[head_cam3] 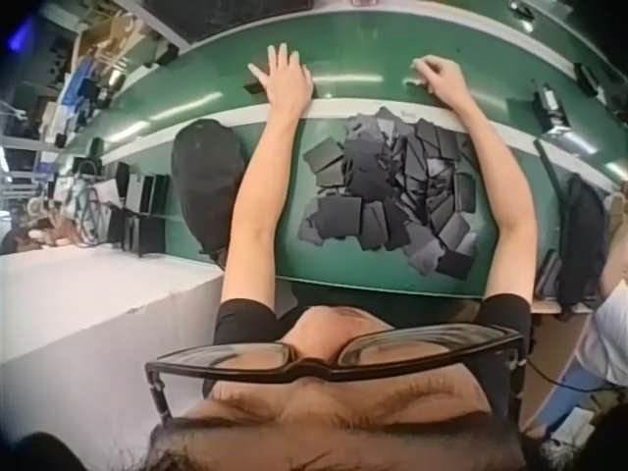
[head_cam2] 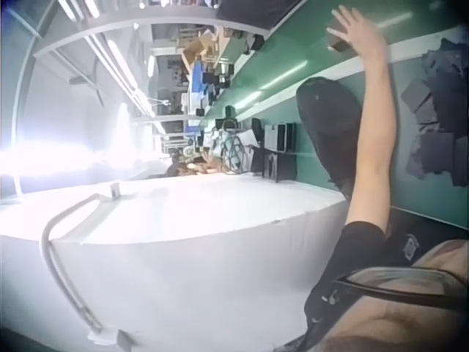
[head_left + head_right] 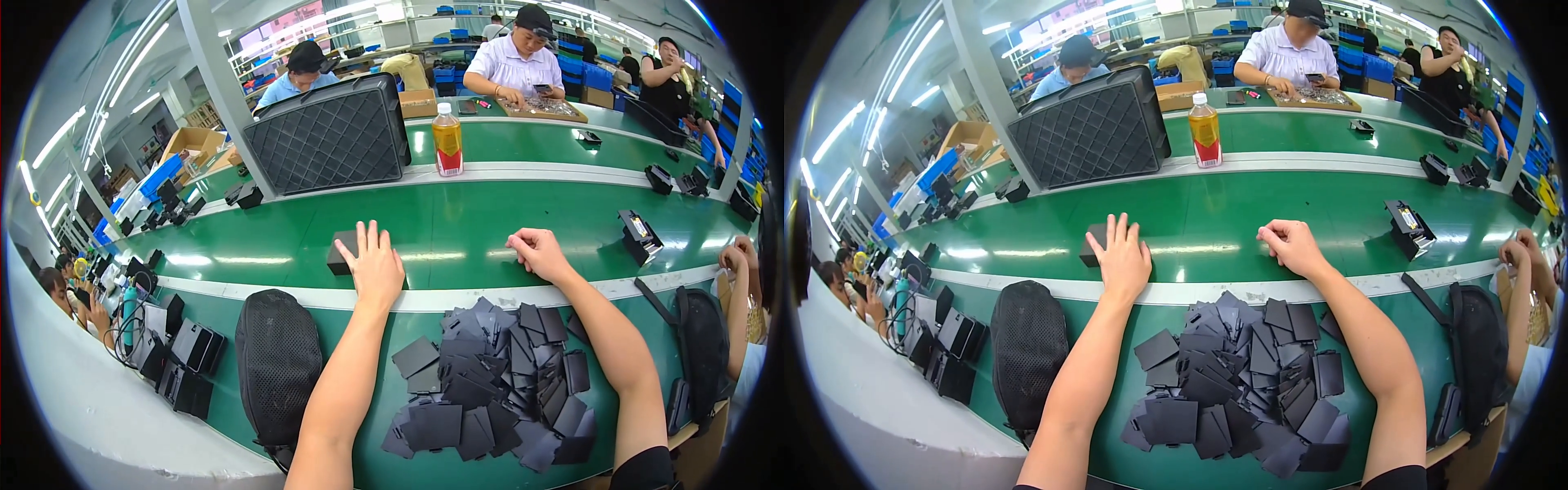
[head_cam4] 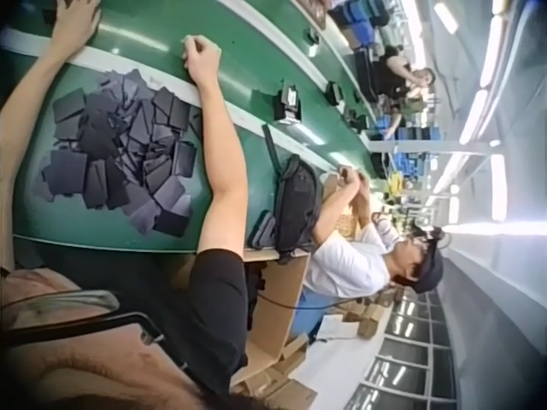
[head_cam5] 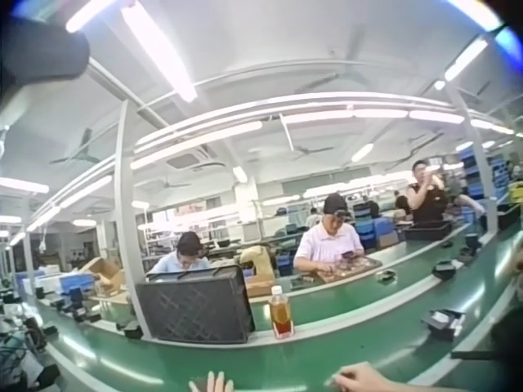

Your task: Assembling small components into black boxes at a factory workstation.

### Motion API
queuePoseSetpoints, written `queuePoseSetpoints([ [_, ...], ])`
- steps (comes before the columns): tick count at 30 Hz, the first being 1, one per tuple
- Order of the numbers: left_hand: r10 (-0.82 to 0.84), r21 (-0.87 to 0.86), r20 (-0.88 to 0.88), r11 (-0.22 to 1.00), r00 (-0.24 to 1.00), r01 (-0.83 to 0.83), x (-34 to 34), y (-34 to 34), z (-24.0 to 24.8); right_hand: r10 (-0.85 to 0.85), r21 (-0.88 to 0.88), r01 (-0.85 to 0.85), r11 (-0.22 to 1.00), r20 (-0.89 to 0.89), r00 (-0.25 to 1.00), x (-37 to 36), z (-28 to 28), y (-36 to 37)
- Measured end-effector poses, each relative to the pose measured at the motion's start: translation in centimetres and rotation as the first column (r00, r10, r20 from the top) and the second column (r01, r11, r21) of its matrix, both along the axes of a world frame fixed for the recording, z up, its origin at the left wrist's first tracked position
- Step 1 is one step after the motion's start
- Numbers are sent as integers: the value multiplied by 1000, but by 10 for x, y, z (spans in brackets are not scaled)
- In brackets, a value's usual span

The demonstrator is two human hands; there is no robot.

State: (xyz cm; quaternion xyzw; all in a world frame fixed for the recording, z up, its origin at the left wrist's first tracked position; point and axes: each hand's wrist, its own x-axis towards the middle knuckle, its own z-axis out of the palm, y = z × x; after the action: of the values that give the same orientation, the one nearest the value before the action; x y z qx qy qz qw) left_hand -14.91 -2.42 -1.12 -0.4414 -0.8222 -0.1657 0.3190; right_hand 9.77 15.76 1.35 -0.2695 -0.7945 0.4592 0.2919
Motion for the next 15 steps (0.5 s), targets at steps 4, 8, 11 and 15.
queuePoseSetpoints([
  [4,-297,52,-35,953,954,298,10,6,-6,14,11,-14,1000,0,1000,3,-9,8],
  [8,-681,144,328,721,655,678,53,30,-1,-9,24,9,1000,23,1000,21,-9,15],
  [11,-804,227,324,577,498,784,75,51,1,-64,100,65,993,-13,998,34,-16,40],
  [15,-738,256,440,649,511,717,70,55,-2,-146,396,129,909,14,989,34,-11,68],
])
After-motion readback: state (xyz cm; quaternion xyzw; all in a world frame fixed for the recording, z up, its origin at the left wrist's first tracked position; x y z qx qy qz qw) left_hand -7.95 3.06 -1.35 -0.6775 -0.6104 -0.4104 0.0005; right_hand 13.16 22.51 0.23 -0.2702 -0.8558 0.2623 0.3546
